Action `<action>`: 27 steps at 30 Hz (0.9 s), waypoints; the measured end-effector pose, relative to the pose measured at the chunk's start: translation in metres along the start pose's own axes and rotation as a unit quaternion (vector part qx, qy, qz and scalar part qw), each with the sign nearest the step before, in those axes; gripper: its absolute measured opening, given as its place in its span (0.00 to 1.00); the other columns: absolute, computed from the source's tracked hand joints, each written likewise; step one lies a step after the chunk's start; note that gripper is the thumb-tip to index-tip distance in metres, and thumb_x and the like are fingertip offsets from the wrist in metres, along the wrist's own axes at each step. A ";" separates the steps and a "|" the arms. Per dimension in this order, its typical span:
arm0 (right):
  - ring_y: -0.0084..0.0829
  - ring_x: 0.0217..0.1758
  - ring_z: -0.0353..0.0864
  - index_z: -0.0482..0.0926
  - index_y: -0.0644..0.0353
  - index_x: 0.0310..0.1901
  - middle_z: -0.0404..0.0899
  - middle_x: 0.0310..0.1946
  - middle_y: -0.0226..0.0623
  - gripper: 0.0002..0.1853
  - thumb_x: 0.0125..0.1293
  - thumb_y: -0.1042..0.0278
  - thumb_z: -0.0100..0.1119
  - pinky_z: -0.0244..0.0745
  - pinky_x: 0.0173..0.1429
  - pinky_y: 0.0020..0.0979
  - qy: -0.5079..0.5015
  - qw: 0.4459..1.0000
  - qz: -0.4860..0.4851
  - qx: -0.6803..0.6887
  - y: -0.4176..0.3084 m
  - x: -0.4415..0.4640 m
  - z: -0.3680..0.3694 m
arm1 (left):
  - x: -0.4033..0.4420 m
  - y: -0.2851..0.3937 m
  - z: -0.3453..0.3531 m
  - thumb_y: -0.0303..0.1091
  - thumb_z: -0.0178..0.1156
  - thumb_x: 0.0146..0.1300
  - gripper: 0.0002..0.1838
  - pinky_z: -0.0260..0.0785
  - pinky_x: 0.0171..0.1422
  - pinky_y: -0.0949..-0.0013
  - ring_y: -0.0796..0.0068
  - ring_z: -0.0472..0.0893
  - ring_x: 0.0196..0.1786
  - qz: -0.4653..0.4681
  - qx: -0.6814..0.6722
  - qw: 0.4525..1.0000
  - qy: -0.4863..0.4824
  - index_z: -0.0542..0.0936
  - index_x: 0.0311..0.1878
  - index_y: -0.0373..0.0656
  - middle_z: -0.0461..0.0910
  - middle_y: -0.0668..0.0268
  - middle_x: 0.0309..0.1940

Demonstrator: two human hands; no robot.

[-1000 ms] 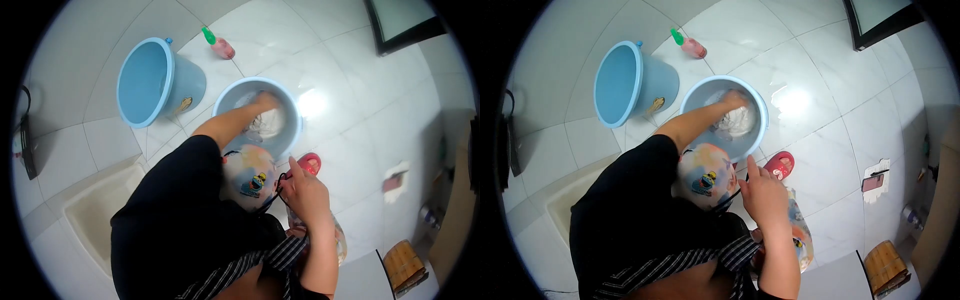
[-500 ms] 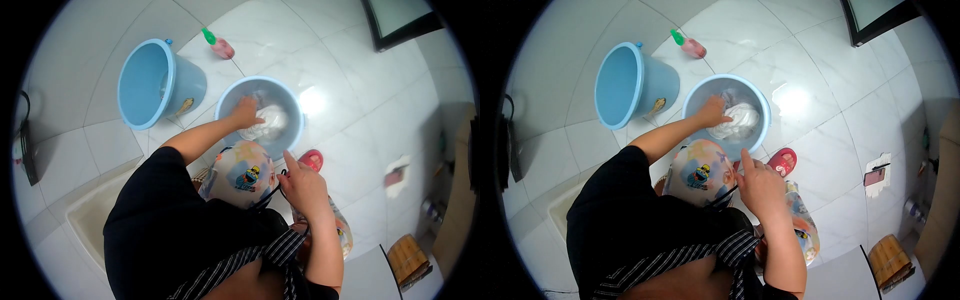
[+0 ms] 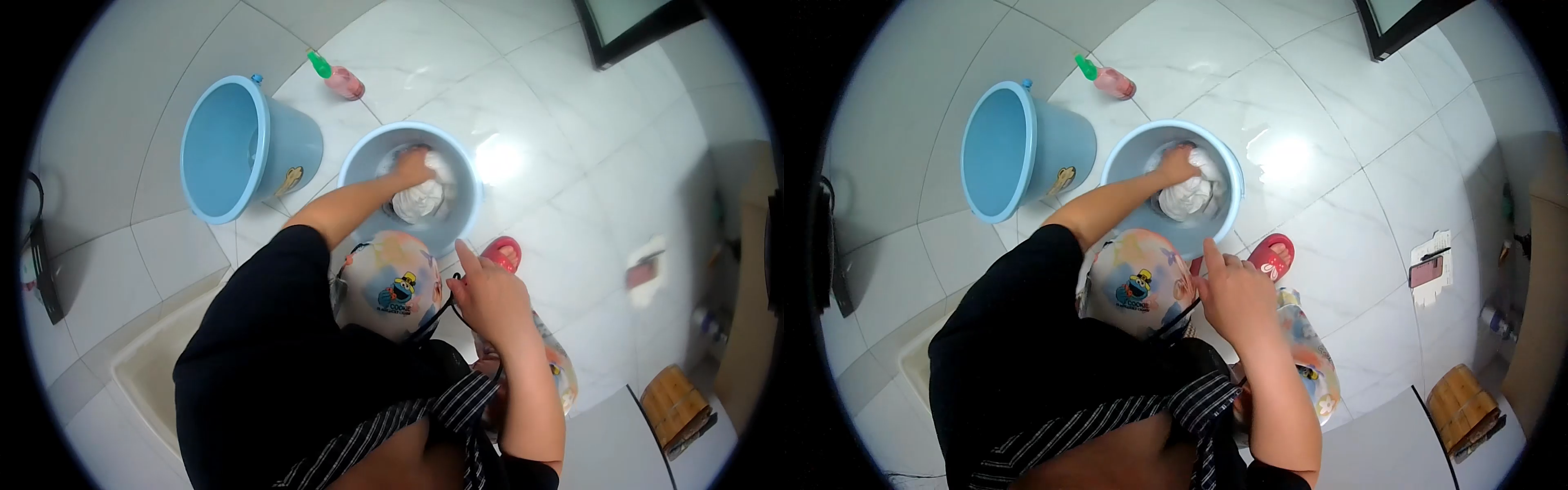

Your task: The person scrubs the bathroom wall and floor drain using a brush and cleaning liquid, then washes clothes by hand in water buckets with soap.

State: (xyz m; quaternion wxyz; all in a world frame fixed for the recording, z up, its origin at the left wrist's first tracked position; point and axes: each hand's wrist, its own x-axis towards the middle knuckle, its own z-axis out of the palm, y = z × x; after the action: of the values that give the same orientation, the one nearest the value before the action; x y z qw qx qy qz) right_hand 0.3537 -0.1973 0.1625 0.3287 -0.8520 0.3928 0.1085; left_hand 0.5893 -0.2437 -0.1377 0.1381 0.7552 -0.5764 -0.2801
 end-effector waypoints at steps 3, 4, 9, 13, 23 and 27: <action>0.43 0.35 0.81 0.68 0.61 0.57 0.79 0.34 0.44 0.26 0.57 0.62 0.59 0.76 0.38 0.38 0.011 1.000 -0.013 0.014 -0.001 -0.001 0.000 | -0.037 0.011 -0.047 0.42 0.67 0.40 0.30 0.67 0.53 0.54 0.48 0.73 0.51 0.064 0.003 0.997 -0.040 0.73 0.47 0.35 0.75 0.47 0.45; 0.43 0.35 0.81 0.68 0.61 0.56 0.79 0.34 0.44 0.26 0.56 0.62 0.59 0.76 0.38 0.37 0.020 1.000 -0.019 0.014 0.000 -0.001 0.000 | -0.049 0.011 -0.054 0.42 0.66 0.41 0.31 0.67 0.54 0.55 0.49 0.72 0.52 0.097 0.058 0.992 -0.062 0.71 0.48 0.35 0.73 0.46 0.46; 0.42 0.40 0.79 0.67 0.61 0.57 0.79 0.36 0.44 0.26 0.58 0.62 0.58 0.75 0.40 0.39 0.009 0.999 -0.036 0.028 0.000 -0.002 -0.002 | -0.096 0.030 -0.064 0.49 0.66 0.46 0.35 0.59 0.59 0.41 0.46 0.68 0.55 0.140 0.228 0.941 -0.207 0.69 0.57 0.47 0.69 0.51 0.52; 0.42 0.43 0.78 0.66 0.59 0.59 0.79 0.39 0.44 0.26 0.59 0.63 0.57 0.74 0.42 0.40 -0.010 0.999 -0.022 0.031 -0.004 -0.003 -0.006 | -0.085 0.038 -0.020 0.55 0.61 0.52 0.32 0.58 0.51 0.29 0.48 0.64 0.59 0.252 0.303 0.891 -0.226 0.67 0.61 0.64 0.67 0.54 0.55; 0.41 0.36 0.81 0.69 0.61 0.54 0.79 0.31 0.44 0.24 0.57 0.60 0.58 0.76 0.38 0.36 0.029 0.999 -0.029 -0.005 0.005 0.005 0.004 | -0.007 -0.012 0.022 0.47 0.64 0.51 0.34 0.67 0.56 0.58 0.56 0.75 0.49 0.128 0.069 0.969 -0.202 0.67 0.63 0.63 0.72 0.55 0.47; 0.44 0.35 0.81 0.68 0.61 0.54 0.79 0.31 0.46 0.24 0.58 0.59 0.57 0.76 0.38 0.39 0.048 0.998 -0.048 -0.005 0.006 0.008 0.009 | -0.033 0.002 -0.041 0.35 0.60 0.53 0.30 0.67 0.56 0.63 0.54 0.73 0.53 0.034 0.061 0.970 -0.234 0.69 0.62 0.57 0.72 0.53 0.49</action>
State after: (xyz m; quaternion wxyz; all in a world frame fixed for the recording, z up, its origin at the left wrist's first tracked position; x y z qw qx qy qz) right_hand 0.3547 -0.1991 0.1494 0.3097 -0.8759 0.3660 0.0537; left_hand 0.6056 -0.2173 -0.0947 -0.0373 0.6556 -0.6345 -0.4078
